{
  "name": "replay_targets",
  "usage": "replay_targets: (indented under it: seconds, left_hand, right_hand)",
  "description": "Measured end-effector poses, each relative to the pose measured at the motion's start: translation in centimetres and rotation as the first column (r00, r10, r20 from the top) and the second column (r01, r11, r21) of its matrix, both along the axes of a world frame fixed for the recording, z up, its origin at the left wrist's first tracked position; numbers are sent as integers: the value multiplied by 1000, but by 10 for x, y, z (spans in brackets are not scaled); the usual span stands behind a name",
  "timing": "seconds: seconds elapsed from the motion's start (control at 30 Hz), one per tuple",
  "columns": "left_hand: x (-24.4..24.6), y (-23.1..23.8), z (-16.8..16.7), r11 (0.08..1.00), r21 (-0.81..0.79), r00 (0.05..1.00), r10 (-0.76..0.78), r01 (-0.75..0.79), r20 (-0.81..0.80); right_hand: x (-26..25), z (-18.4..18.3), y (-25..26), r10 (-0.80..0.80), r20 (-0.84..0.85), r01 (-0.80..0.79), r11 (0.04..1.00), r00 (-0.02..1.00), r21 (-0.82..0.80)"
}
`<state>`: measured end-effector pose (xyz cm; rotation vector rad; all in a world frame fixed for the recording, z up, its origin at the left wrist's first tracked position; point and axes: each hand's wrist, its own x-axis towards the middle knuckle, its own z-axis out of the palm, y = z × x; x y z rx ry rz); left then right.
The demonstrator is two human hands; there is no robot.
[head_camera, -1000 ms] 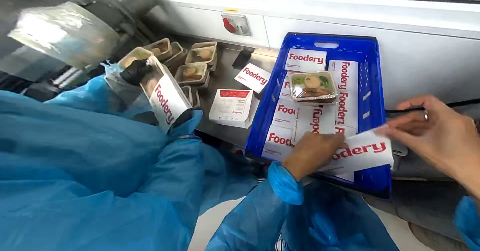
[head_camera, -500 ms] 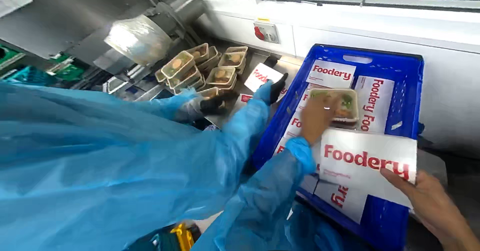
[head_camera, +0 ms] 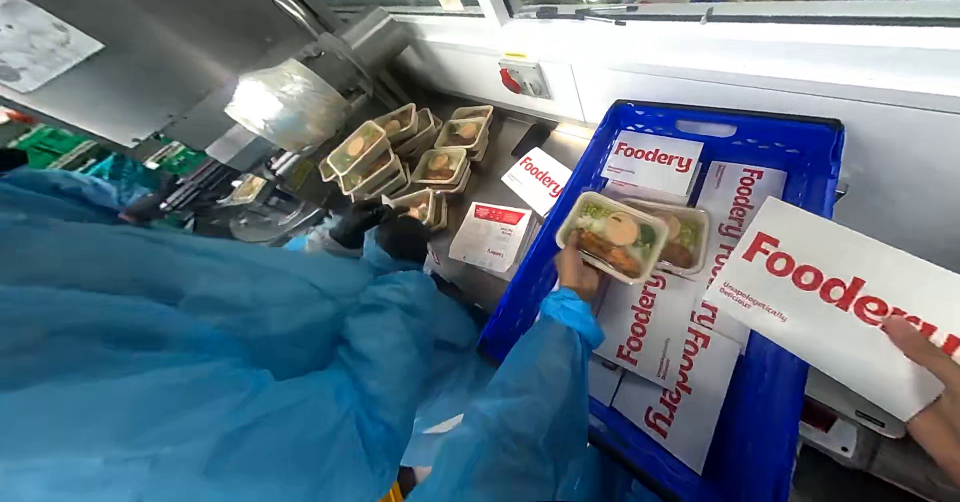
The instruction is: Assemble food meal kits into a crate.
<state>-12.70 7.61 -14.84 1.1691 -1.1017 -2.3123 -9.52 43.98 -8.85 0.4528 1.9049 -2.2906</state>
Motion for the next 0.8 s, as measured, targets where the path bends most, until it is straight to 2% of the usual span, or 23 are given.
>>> replay_targets:
  seconds: [0.07, 0.1, 0.17, 0.23, 0.3, 0.37, 0.43, 0.47, 0.53, 0.57, 0.63, 0.67, 0.7, 0.73, 0.8]
  left_hand:
    - [3, 25, -13, 987, 157, 997, -47, 38, 55]
    - [2, 35, -17, 985, 170, 994, -46, 29, 98]
    - [5, 41, -15, 997, 66, 982, -52, 41, 180]
    - [19, 29, -2, 969, -165, 949, -130, 182, 286]
    - [48, 4, 20, 841, -341, 863, -255, 420, 436]
    - [78, -26, 33, 652, -425, 752, -369, 628, 546]
    - [104, -49, 48, 463, -487, 670, -455, 741, 587]
    - [117, -57, 59, 397, -522, 655, -493, 755, 573]
    - [148, -66, 77, 368, -625, 700, -562, 688, 441]
    - [164, -69, 82, 403, -675, 740, -589, 618, 325]
    - [192, -74, 94, 537, -684, 782, -619, 494, 79]
    - [205, -76, 99, 590, -669, 781, -625, 452, -24]
    - [215, -81, 105, 602, -669, 756, -649, 436, -91]
    - [223, -87, 109, 569, -693, 711, -693, 442, -116]
    - [235, -104, 116, 402, -766, 570, -820, 501, -57]
  right_hand:
    - [3, 0, -11, -25, 10, 25, 999, 1000, -47]
    - [6, 1, -17, -38, 15, 39, 997, 999, -63]
    - [11, 5, -17, -27, -9, 27, 998, 1000, -65]
    - [7, 21, -3, 1, -90, -4, 999, 996, -33]
    - [7, 44, 0, 64, -140, -60, 998, 988, 31]
    - [14, 54, -16, 80, -136, -73, 996, 987, 56]
    - [22, 74, -52, 82, -47, -77, 991, 995, 108]
    - [24, 81, -67, 122, -6, -120, 984, 992, 130]
    - [20, 71, -67, 235, 8, -235, 964, 972, 126]
    - [20, 71, -65, 289, 13, -289, 948, 957, 131]
    - [36, 91, -71, 339, 67, -346, 924, 938, 164]
    - [50, 105, -79, 346, 96, -358, 921, 933, 154]
    - [61, 113, -84, 357, 84, -366, 921, 930, 132]
    - [70, 112, -87, 379, 41, -381, 920, 924, 87]
    - [83, 95, -88, 450, -59, -451, 893, 891, 4]
